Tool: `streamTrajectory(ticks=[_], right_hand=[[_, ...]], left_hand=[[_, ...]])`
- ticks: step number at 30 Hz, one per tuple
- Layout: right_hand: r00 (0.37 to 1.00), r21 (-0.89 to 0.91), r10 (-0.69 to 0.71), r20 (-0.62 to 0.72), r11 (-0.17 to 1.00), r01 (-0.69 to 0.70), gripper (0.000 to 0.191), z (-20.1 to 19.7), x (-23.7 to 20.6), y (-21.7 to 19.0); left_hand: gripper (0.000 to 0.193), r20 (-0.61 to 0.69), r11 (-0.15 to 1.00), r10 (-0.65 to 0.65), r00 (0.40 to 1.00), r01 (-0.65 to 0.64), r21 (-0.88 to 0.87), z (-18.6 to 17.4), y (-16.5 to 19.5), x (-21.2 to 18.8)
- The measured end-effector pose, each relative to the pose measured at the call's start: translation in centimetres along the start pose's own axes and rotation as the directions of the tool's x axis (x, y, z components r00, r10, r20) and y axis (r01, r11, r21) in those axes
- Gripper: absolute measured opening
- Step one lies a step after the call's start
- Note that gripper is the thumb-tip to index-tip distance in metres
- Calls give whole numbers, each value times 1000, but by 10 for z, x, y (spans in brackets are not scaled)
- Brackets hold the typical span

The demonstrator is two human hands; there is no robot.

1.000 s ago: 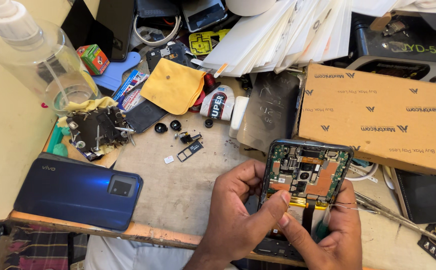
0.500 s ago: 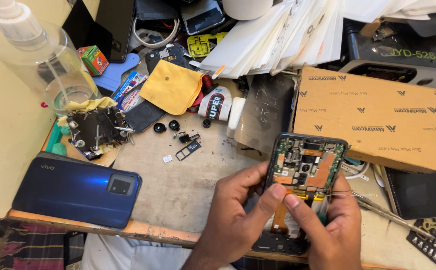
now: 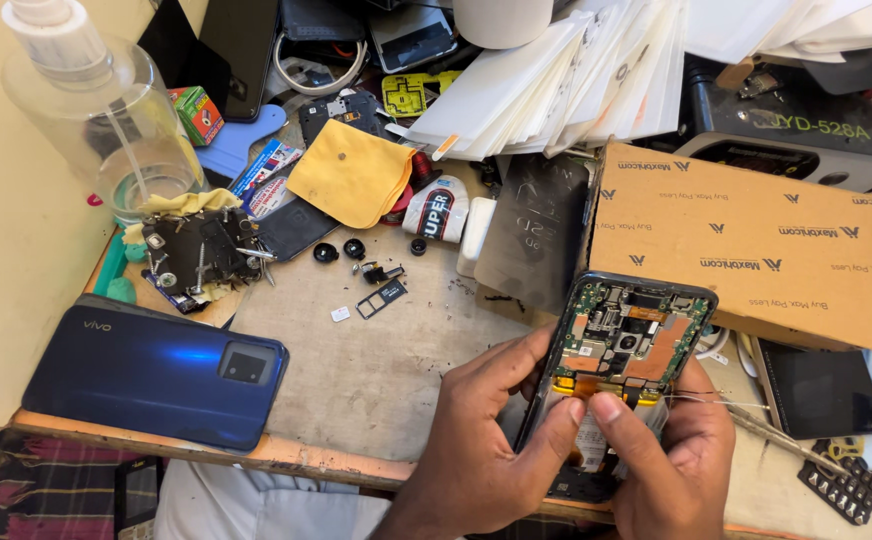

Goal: The person repairs a disassembled smartphone on a cluttered workbench, peeling the old battery out of the phone body and pressing a new battery into place. They hold the phone up, work the battery connector and adhesive with their fingers and a thin pry tool, and reposition the battery inside the frame.

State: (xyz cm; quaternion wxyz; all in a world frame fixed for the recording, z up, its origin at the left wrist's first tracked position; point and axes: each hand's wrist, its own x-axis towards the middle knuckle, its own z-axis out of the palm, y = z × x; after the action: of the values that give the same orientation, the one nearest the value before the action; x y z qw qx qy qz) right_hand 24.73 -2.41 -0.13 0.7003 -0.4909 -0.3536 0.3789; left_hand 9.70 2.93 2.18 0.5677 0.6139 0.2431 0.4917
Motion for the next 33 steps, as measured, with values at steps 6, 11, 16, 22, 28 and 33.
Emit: streamTrajectory(ticks=[6,11,16,22,28,33], right_hand=[[1000,-39,2,-16,999,-2,37,-1,0,1],[999,-47,8,-31,999,-10,34,0,0,1],[999,-51,24,-47,998,-27,30,1,0,0],[996,-31,58,-75,998,-61,27,3,1,-2],[987,-29,120,-111,992,-123,27,7,1,-4],[989,-25,91,-120,995,-95,27,9,1,-6]], left_hand=[[43,-19,999,28,999,-27,41,1,-2,-1],[42,-21,997,42,999,-40,73,1,-2,-1],[42,-25,997,71,997,-70,44,0,-3,-1],[38,-17,998,43,999,-42,56,0,-3,-1],[39,-48,997,78,996,-77,17,1,-3,0],[39,-49,994,94,994,-91,53,2,-4,1]])
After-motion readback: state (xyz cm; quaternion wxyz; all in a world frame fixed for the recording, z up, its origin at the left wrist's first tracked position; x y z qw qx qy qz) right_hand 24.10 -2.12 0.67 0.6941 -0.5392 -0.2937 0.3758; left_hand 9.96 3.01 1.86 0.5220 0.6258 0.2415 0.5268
